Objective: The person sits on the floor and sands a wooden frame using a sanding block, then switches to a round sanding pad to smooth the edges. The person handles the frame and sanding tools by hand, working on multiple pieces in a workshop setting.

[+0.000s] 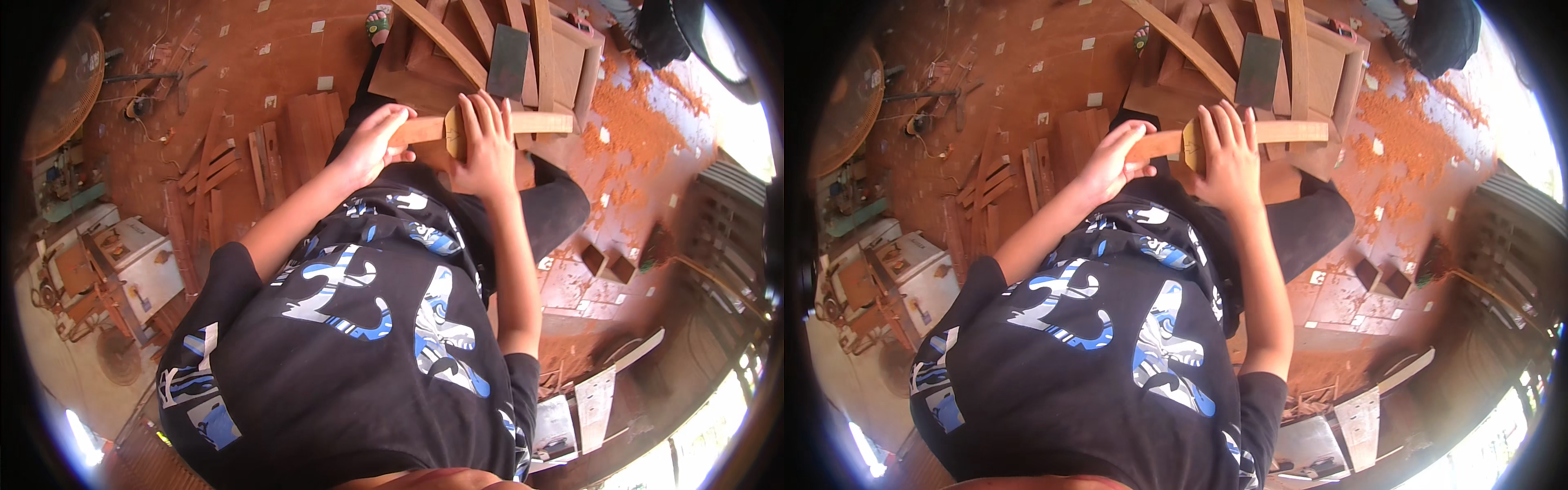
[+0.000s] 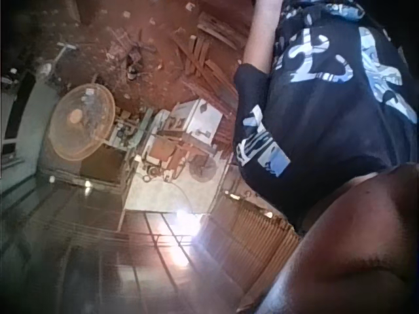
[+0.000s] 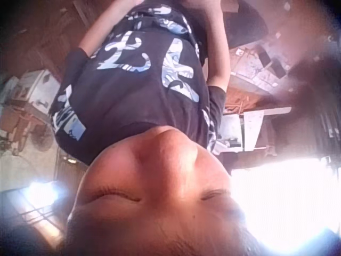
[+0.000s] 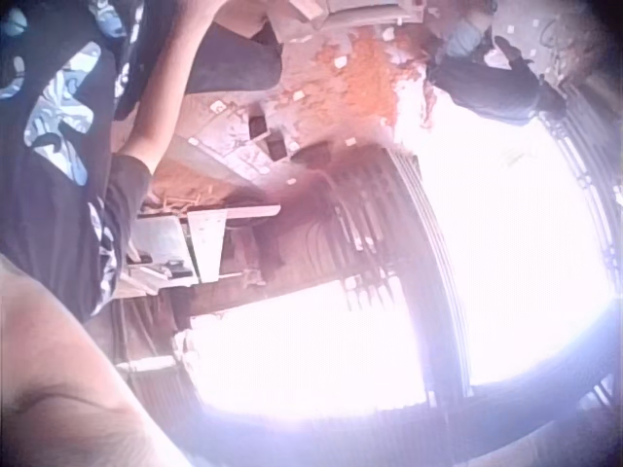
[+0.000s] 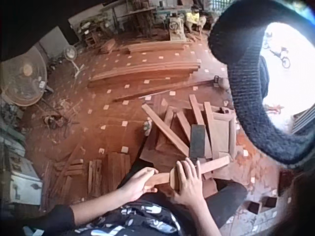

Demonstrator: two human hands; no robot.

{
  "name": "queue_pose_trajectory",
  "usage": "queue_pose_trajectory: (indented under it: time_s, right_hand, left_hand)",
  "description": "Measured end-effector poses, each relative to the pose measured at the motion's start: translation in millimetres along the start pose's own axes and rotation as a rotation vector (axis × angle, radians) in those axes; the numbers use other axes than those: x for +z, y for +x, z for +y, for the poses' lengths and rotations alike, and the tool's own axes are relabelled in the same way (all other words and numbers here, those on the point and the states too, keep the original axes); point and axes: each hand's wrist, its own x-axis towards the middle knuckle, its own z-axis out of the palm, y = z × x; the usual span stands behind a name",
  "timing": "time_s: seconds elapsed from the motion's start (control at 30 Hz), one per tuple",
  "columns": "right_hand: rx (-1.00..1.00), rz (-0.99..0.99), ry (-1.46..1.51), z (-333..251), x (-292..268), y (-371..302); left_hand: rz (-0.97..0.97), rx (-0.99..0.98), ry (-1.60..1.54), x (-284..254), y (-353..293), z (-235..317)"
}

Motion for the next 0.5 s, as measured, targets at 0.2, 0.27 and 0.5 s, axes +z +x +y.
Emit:
queue_pose_trajectory:
  time_s: [0.2, 0.27, 0.5]
  right_hand:
    - [0.187, 0.207, -0.155, 70, -37, -21]
    - [0.177, 0.269, -0.089, 60, -44, -22]
    - [0.073, 0.368, 0.320, -7, -32, -15]
  left_hand:
    - [-0.031, 0.242, 0.219, 25, -45, 41]
    - [-0.056, 0.357, 0.371, 40, -65, 67]
    - [-0.157, 1.169, 0.692, 108, -127, 157]
